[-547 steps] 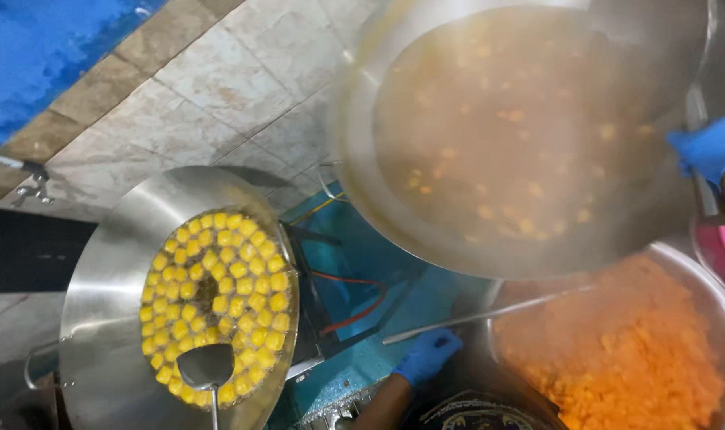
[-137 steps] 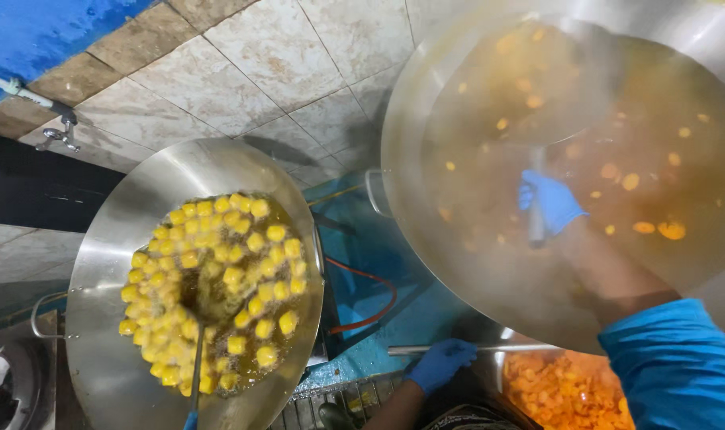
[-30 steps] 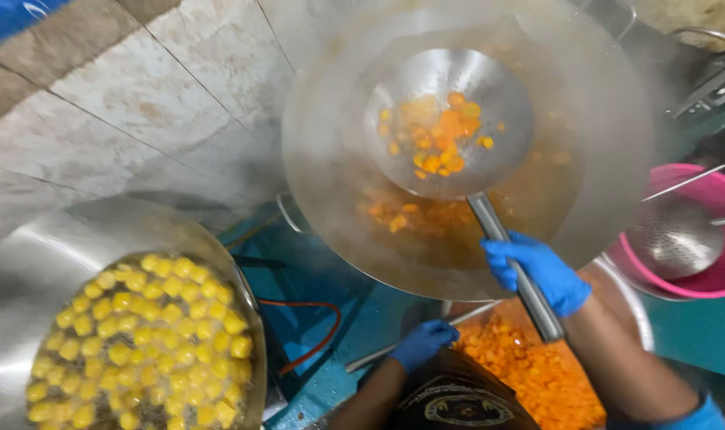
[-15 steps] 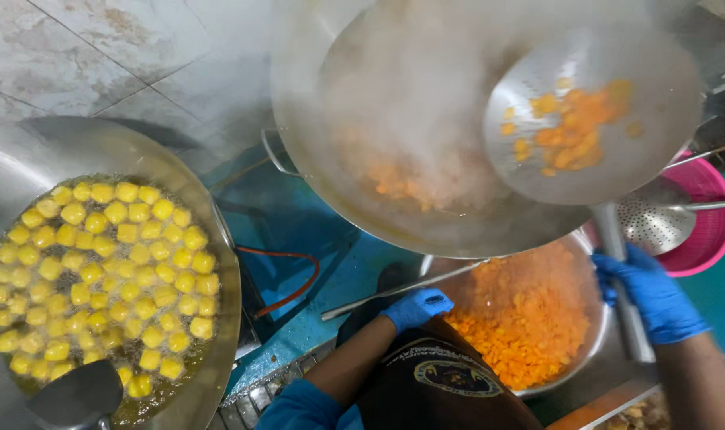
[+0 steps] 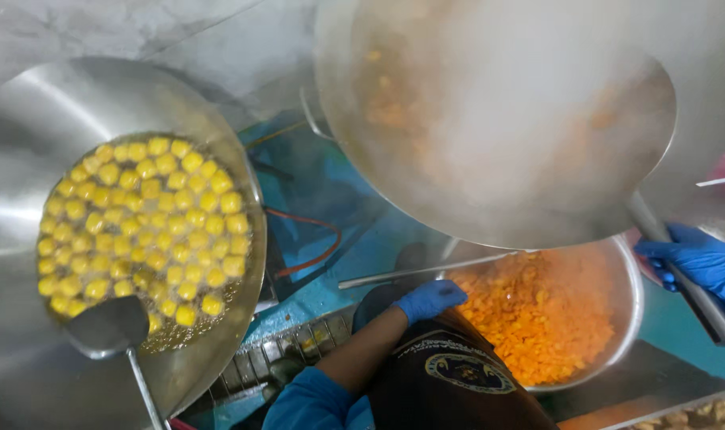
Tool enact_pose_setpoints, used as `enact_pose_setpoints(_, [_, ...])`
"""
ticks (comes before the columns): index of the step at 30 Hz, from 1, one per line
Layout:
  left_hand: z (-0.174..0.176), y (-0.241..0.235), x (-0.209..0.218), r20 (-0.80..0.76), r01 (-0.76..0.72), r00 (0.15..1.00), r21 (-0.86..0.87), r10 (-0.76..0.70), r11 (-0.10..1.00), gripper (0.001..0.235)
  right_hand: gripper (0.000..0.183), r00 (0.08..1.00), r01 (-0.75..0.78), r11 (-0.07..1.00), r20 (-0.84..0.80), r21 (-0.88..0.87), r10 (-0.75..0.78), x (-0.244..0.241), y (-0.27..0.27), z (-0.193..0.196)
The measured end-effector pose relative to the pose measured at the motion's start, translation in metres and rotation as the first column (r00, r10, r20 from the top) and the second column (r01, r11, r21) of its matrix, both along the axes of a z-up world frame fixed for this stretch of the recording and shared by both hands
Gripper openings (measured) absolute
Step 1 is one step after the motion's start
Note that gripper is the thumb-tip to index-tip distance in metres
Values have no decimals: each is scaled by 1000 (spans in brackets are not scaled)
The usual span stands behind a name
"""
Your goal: The person uses a large perforated ladle to scoop orange-colored food from a steaming pot and transfers it into a metal bowl. The person also stirs yellow round items frying in a separate wok. The person wears blue gloves and a black apron.
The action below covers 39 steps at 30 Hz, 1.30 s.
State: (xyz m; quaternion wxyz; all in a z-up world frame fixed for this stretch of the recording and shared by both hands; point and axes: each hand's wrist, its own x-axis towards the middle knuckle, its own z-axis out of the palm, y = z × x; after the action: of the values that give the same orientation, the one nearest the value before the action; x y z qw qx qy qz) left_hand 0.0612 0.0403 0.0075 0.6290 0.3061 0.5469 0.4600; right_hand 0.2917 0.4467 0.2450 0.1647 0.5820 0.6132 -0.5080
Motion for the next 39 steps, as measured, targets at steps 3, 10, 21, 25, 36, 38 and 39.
enact_pose_setpoints(3, [2,-12,0,-67,-41,997,47,44,998,39,22,996,69,996,-44,-55,-72,-27,-4,-8])
enact_pose_setpoints(10, [15,-37,-4,-160,-118,980,0,116,993,42,20,991,-1,957,-129,-290,-38,-65,7,-68])
enact_pose_setpoints(21, [19,-45,-19,-141,-139,980,26,142,990,33,15,942,-88,897,-328,-434,-67,-163,-35,-100])
enact_pose_setpoints(25, [7,-54,-22,18,-190,982,66,189,980,28,13,902,-103,862,-413,-497,-130,-216,-50,-101])
enact_pose_setpoints(36, [19,-61,-62,-8,-220,975,-48,220,974,34,9,782,-185,794,-576,-579,-238,-341,-69,-94])
enact_pose_setpoints(38, [33,-60,-69,-124,-219,969,-12,215,976,35,14,764,-192,783,-591,-591,-259,-352,-66,-91])
enact_pose_setpoints(39, [40,-59,-73,-91,-207,974,8,207,978,36,20,766,-189,782,-587,-593,-261,-357,-64,-89])
